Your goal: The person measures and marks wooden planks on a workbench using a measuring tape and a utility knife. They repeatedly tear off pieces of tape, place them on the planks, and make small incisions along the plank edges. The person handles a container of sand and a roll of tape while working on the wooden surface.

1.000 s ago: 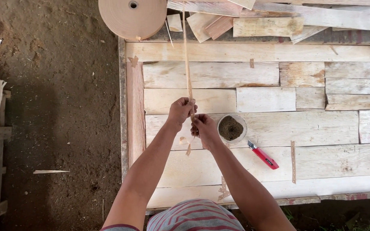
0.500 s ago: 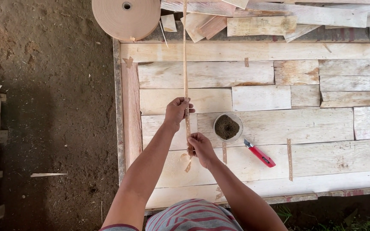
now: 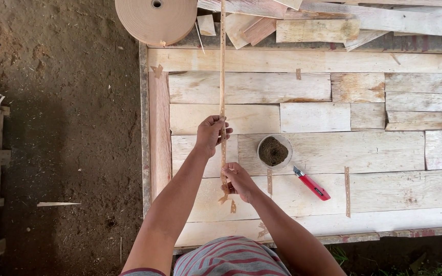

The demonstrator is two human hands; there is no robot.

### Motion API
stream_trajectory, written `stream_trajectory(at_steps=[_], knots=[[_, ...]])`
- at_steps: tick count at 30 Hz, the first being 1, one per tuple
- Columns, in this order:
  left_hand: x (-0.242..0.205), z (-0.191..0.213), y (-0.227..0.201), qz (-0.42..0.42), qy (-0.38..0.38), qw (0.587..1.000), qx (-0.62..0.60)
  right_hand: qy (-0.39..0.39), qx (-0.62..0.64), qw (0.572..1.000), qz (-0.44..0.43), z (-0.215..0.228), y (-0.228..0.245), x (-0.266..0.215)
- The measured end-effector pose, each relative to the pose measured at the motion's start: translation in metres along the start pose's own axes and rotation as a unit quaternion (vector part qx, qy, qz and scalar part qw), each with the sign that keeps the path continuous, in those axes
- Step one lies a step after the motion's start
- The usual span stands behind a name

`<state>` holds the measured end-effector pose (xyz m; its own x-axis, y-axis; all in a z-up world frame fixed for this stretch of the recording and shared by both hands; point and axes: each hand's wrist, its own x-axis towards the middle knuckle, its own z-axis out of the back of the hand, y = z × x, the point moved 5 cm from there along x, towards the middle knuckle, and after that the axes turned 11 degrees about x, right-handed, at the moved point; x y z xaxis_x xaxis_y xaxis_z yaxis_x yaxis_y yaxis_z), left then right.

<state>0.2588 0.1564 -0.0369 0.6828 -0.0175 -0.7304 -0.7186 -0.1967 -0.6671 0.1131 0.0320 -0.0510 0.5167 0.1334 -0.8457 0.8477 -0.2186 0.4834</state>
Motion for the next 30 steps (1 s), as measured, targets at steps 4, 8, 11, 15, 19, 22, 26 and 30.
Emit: stream_trajectory(at_steps=[4, 8, 11, 15, 19, 22, 26, 30], knots=[[-0.003, 0.002, -0.002, 0.005, -0.002, 1.000, -0.003, 0.000, -0.005, 1.000, 0.004, 0.003, 0.000, 0.009], [-0.011, 0.003, -0.005, 0.008, 0.007, 1.000, -0.018, 0.003, 0.005, 1.000, 0.023, 0.005, 0.001, 0.020], [-0.018, 0.003, -0.006, 0.008, 0.014, 0.999, -0.033, -0.003, 0.004, 0.999, 0.034, 0.006, 0.003, 0.024], [-0.025, 0.004, -0.001, 0.012, 0.023, 0.999, -0.048, -0.020, -0.014, 0.998, 0.049, 0.007, 0.010, 0.030], [-0.030, 0.008, 0.013, 0.019, 0.019, 0.998, -0.048, -0.025, -0.044, 0.995, 0.087, 0.016, 0.011, 0.051], [-0.028, 0.011, 0.032, 0.033, 0.016, 0.999, -0.030, -0.053, -0.017, 0.993, 0.106, 0.008, 0.042, 0.032], [-0.038, 0.009, 0.035, 0.056, 0.028, 0.998, 0.009, -0.054, 0.051, 0.986, 0.147, -0.009, 0.086, 0.015], [-0.071, -0.003, 0.009, 0.068, 0.050, 0.996, 0.040, -0.052, 0.063, 0.983, 0.162, -0.011, 0.106, 0.022]])
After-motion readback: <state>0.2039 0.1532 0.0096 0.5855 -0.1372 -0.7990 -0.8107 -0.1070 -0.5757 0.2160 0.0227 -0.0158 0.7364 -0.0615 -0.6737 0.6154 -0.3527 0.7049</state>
